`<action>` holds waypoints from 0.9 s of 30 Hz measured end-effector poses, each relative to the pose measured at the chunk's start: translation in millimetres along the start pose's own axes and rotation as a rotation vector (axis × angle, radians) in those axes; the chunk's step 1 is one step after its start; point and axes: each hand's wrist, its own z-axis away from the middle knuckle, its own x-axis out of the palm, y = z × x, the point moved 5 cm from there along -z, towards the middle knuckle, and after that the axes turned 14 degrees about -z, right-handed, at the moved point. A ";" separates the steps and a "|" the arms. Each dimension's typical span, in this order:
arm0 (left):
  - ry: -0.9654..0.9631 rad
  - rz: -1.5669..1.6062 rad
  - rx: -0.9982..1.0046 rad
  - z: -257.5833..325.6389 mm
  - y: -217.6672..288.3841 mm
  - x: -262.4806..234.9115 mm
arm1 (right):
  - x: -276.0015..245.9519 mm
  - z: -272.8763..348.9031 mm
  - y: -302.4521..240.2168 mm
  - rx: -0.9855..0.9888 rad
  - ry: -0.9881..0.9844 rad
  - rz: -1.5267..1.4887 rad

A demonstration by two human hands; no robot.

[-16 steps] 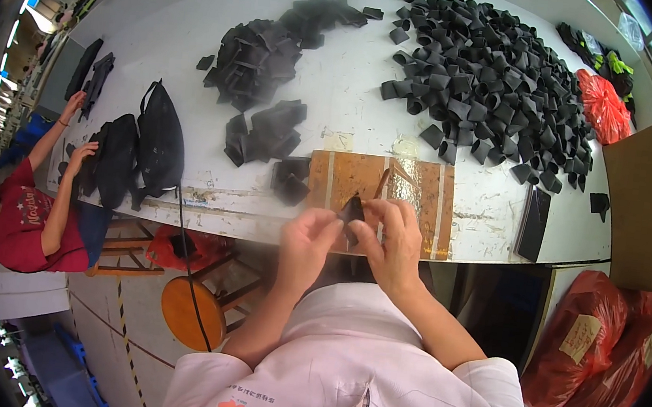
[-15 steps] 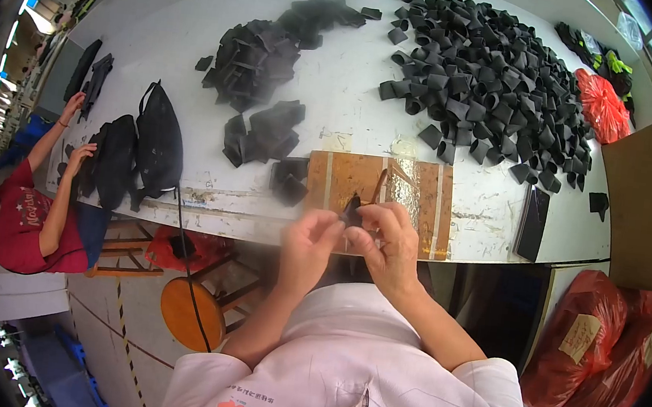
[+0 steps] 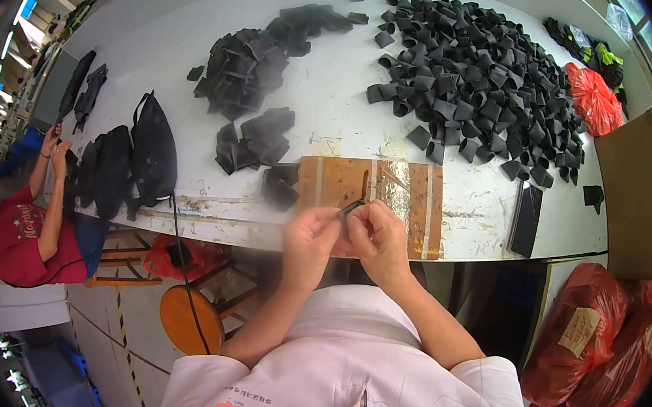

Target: Inspecting and preparing small black plastic or rubber components on a factory workbench using a small wooden stick for application or sorting.

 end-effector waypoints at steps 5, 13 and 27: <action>-0.078 0.071 -0.027 -2.9 -6.0 -2.1 | -0.4 3.0 -0.4 0.071 0.025 -0.147; 0.319 -0.697 0.562 10.1 8.6 3.0 | 12.4 6.6 -5.6 -0.378 -0.050 0.476; 0.188 -0.071 0.373 5.0 38.0 2.1 | 4.3 4.4 -4.8 0.730 -0.098 -1.289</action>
